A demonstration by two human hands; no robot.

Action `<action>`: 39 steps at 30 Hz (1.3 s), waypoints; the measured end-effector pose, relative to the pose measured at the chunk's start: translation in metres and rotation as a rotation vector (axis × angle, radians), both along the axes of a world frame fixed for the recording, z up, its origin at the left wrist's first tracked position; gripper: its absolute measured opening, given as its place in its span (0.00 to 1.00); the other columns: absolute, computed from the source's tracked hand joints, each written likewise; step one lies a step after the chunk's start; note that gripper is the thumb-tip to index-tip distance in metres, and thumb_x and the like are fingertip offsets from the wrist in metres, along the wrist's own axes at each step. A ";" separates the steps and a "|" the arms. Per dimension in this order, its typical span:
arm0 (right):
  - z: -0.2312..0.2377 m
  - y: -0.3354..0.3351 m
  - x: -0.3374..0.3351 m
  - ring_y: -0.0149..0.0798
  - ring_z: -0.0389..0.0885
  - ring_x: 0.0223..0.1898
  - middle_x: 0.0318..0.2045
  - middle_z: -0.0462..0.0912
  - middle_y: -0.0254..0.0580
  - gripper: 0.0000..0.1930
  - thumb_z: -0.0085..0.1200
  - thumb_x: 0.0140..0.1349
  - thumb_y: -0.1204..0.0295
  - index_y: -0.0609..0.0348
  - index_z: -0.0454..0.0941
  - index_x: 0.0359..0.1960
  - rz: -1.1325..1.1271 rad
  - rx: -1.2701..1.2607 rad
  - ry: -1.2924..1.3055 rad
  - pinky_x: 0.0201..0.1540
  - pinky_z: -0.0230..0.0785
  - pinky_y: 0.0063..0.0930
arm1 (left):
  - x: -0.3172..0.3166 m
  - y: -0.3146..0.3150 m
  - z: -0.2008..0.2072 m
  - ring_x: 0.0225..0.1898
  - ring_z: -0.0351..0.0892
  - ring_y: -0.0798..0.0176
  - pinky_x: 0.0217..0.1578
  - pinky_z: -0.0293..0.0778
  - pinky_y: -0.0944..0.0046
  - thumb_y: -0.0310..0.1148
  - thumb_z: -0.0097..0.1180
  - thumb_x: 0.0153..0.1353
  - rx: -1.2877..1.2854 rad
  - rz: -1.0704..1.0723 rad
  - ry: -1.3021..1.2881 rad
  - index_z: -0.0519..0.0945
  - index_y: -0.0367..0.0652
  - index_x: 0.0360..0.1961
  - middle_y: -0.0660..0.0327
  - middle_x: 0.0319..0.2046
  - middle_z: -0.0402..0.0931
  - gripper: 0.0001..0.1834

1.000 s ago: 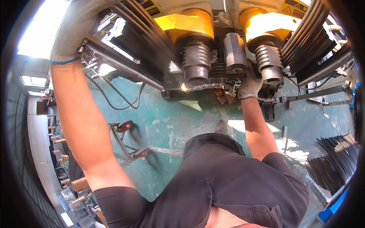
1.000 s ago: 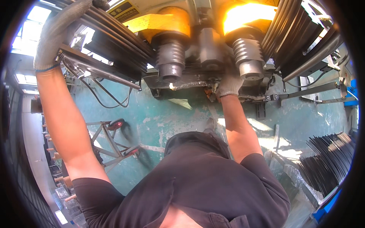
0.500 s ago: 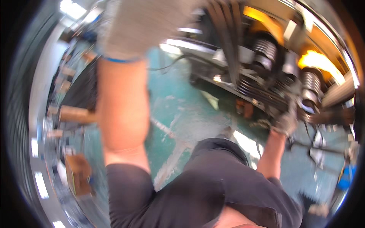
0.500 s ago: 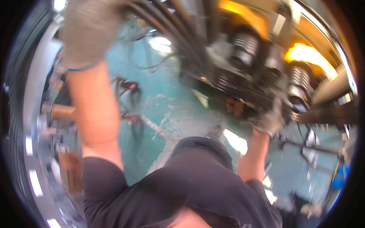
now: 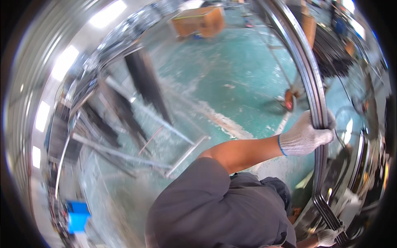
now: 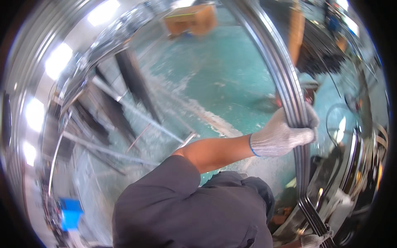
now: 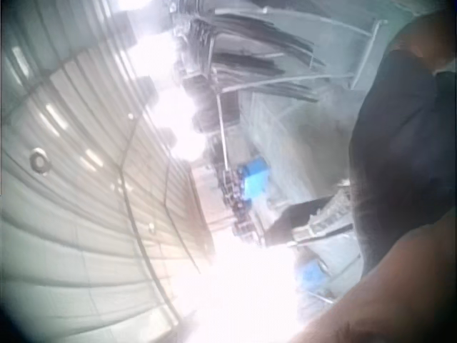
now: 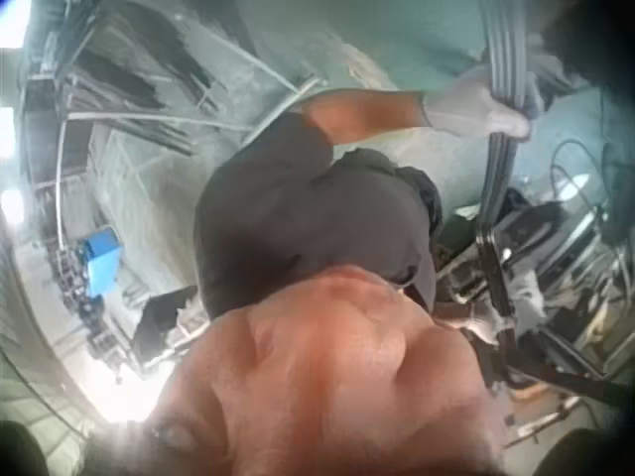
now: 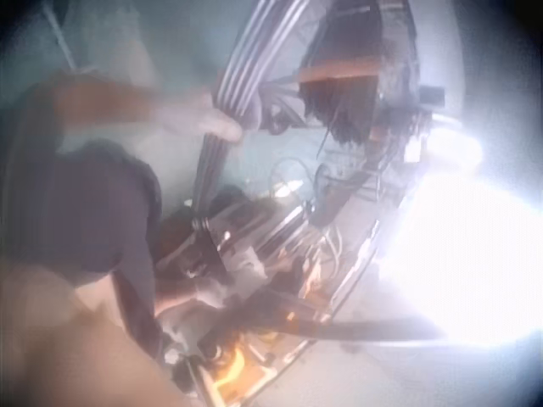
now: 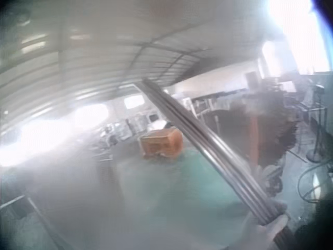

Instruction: The person feeds straight metal rods into a bending machine, operates the machine to bend them, and then stacks the bent rods. The person repeats this process multiple times, handling the rods with gloved hands.

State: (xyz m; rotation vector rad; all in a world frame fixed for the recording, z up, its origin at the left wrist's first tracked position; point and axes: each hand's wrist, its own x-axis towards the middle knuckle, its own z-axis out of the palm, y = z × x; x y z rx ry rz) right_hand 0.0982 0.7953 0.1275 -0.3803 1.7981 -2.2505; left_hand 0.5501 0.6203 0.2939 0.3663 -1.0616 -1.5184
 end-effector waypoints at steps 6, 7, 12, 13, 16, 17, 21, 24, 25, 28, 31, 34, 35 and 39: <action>0.028 -0.086 0.116 0.42 0.89 0.43 0.50 0.88 0.52 0.17 0.61 0.75 0.66 0.69 0.83 0.54 0.333 0.003 0.041 0.47 0.86 0.32 | 0.116 0.123 -0.030 0.42 0.87 0.61 0.45 0.82 0.60 0.18 0.61 0.62 0.184 0.561 -0.035 0.79 0.39 0.48 0.57 0.38 0.85 0.13; 0.026 -0.099 0.140 0.41 0.89 0.43 0.50 0.88 0.51 0.17 0.61 0.75 0.67 0.70 0.83 0.54 0.397 0.018 0.088 0.47 0.86 0.32 | 0.140 0.141 -0.032 0.42 0.87 0.60 0.46 0.82 0.59 0.18 0.61 0.62 0.205 0.636 -0.085 0.79 0.38 0.48 0.56 0.38 0.85 0.13; 0.050 -0.135 0.240 0.36 0.86 0.42 0.51 0.88 0.48 0.20 0.64 0.74 0.65 0.71 0.83 0.56 0.631 -0.035 0.259 0.44 0.81 0.30 | 0.219 0.207 -0.037 0.41 0.88 0.54 0.45 0.84 0.53 0.17 0.59 0.59 0.254 0.914 0.050 0.79 0.36 0.47 0.52 0.36 0.86 0.14; 0.066 -0.134 0.268 0.35 0.85 0.43 0.51 0.88 0.47 0.21 0.64 0.73 0.63 0.71 0.83 0.57 0.589 0.080 0.406 0.45 0.80 0.30 | 0.236 0.218 -0.043 0.40 0.88 0.53 0.44 0.84 0.53 0.17 0.59 0.59 0.231 0.966 0.078 0.79 0.36 0.47 0.51 0.35 0.85 0.14; 0.098 -0.150 0.325 0.33 0.84 0.45 0.51 0.88 0.44 0.25 0.66 0.72 0.61 0.69 0.82 0.60 0.675 0.123 0.586 0.51 0.78 0.30 | 0.279 0.246 -0.050 0.39 0.87 0.51 0.44 0.84 0.52 0.17 0.58 0.58 0.237 1.027 0.156 0.79 0.35 0.46 0.51 0.34 0.85 0.13; 0.106 -0.152 0.351 0.32 0.84 0.45 0.51 0.88 0.44 0.25 0.66 0.72 0.60 0.69 0.82 0.61 0.664 0.098 0.653 0.51 0.78 0.30 | 0.298 0.256 -0.048 0.39 0.87 0.51 0.44 0.84 0.52 0.17 0.58 0.58 0.254 1.038 0.186 0.80 0.35 0.45 0.51 0.34 0.84 0.13; 0.146 -0.190 0.464 0.34 0.82 0.52 0.56 0.86 0.45 0.26 0.61 0.75 0.62 0.73 0.77 0.65 0.936 -0.222 0.776 0.60 0.73 0.30 | 0.395 0.276 -0.057 0.39 0.87 0.49 0.44 0.84 0.51 0.17 0.57 0.58 0.181 1.096 0.320 0.80 0.34 0.42 0.50 0.33 0.84 0.11; 0.180 -0.205 0.563 0.35 0.81 0.57 0.57 0.86 0.45 0.26 0.60 0.75 0.60 0.70 0.78 0.64 1.009 -0.291 0.821 0.65 0.68 0.29 | 0.461 0.294 -0.065 0.39 0.86 0.49 0.46 0.84 0.50 0.17 0.56 0.61 0.190 1.087 0.449 0.80 0.35 0.43 0.50 0.35 0.83 0.09; 0.198 -0.206 0.596 0.35 0.81 0.57 0.58 0.86 0.46 0.26 0.60 0.75 0.59 0.71 0.78 0.64 0.990 -0.333 0.926 0.65 0.67 0.30 | 0.483 0.300 -0.062 0.39 0.86 0.50 0.46 0.84 0.50 0.17 0.56 0.62 0.196 1.089 0.508 0.79 0.36 0.44 0.50 0.35 0.83 0.10; 0.248 -0.223 0.682 0.41 0.79 0.64 0.64 0.82 0.51 0.27 0.55 0.77 0.60 0.66 0.74 0.69 0.735 -0.475 1.385 0.71 0.63 0.32 | 0.538 0.317 -0.061 0.44 0.85 0.50 0.50 0.82 0.49 0.20 0.55 0.65 0.176 1.095 0.533 0.80 0.38 0.46 0.50 0.39 0.84 0.09; 0.325 -0.205 0.778 0.38 0.84 0.55 0.54 0.88 0.50 0.25 0.55 0.75 0.56 0.61 0.79 0.65 0.888 -0.608 1.254 0.62 0.69 0.31 | 0.582 0.329 -0.066 0.49 0.84 0.51 0.56 0.80 0.47 0.25 0.56 0.69 0.139 1.034 0.612 0.81 0.41 0.47 0.52 0.44 0.84 0.08; 0.384 -0.159 0.873 0.47 0.87 0.48 0.46 0.89 0.52 0.26 0.55 0.74 0.52 0.59 0.80 0.62 0.983 -0.806 1.340 0.55 0.74 0.37 | 0.596 0.352 -0.071 0.48 0.84 0.51 0.55 0.79 0.45 0.36 0.58 0.73 0.146 1.062 0.571 0.81 0.43 0.50 0.53 0.45 0.85 0.10; 0.403 -0.145 0.900 0.52 0.87 0.46 0.44 0.89 0.53 0.26 0.55 0.74 0.51 0.60 0.80 0.61 0.994 -0.872 1.389 0.54 0.75 0.40 | 0.595 0.355 -0.073 0.50 0.84 0.49 0.57 0.78 0.44 0.38 0.57 0.74 0.210 1.086 0.515 0.81 0.41 0.50 0.51 0.45 0.85 0.13; 0.435 0.027 1.001 0.56 0.88 0.48 0.47 0.87 0.63 0.19 0.53 0.72 0.64 0.65 0.82 0.56 1.412 -0.802 1.557 0.56 0.79 0.45 | 0.584 0.429 -0.068 0.49 0.85 0.52 0.57 0.78 0.48 0.43 0.57 0.76 0.316 1.446 0.143 0.79 0.37 0.54 0.50 0.46 0.85 0.19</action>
